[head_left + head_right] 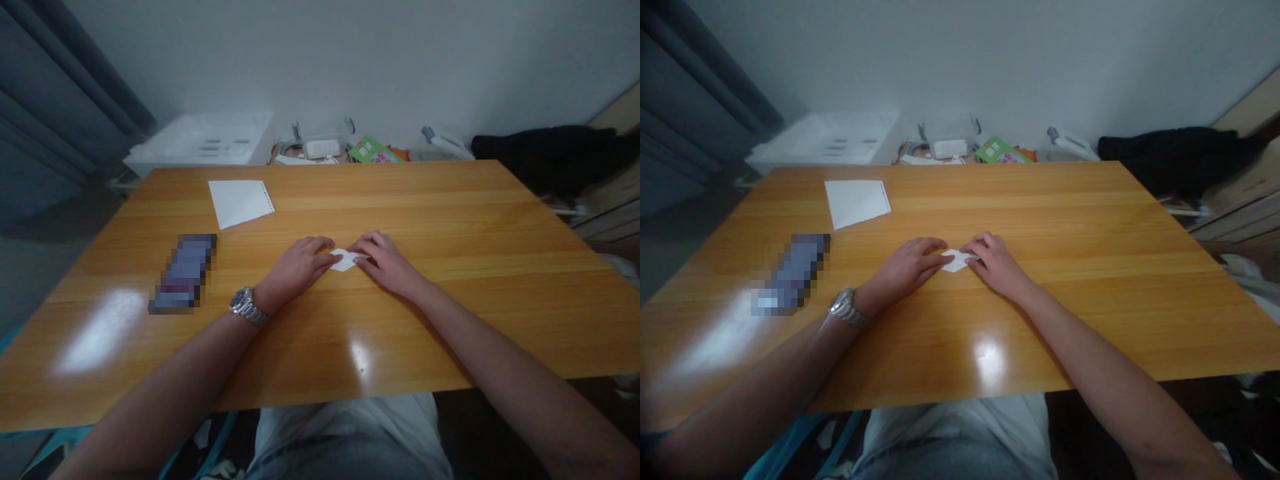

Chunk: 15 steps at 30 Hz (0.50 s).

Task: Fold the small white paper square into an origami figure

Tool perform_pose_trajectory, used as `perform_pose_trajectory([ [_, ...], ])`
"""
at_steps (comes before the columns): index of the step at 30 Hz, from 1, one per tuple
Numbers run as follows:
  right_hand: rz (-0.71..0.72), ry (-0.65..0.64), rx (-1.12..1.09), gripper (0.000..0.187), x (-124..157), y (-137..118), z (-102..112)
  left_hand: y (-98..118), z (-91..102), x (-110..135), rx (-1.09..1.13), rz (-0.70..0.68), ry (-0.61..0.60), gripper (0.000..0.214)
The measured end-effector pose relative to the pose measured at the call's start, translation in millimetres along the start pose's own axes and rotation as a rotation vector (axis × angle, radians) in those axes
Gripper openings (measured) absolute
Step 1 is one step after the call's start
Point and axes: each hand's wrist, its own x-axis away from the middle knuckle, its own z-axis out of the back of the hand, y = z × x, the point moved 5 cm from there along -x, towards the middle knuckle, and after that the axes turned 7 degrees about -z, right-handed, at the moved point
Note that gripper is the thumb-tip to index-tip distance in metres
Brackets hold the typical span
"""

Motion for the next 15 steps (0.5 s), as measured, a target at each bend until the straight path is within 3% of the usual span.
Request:
perform_pose_trajectory([
  [6,0.141,-0.010,0.003,0.023,2,-8,5,10,3.2,2,-0.155,-0.067,-0.060,0.036],
  [15,0.222,-0.115,0.046,0.023,5,-13,0,10,-2.1,2,-0.059,-0.109,-0.080,0.037],
])
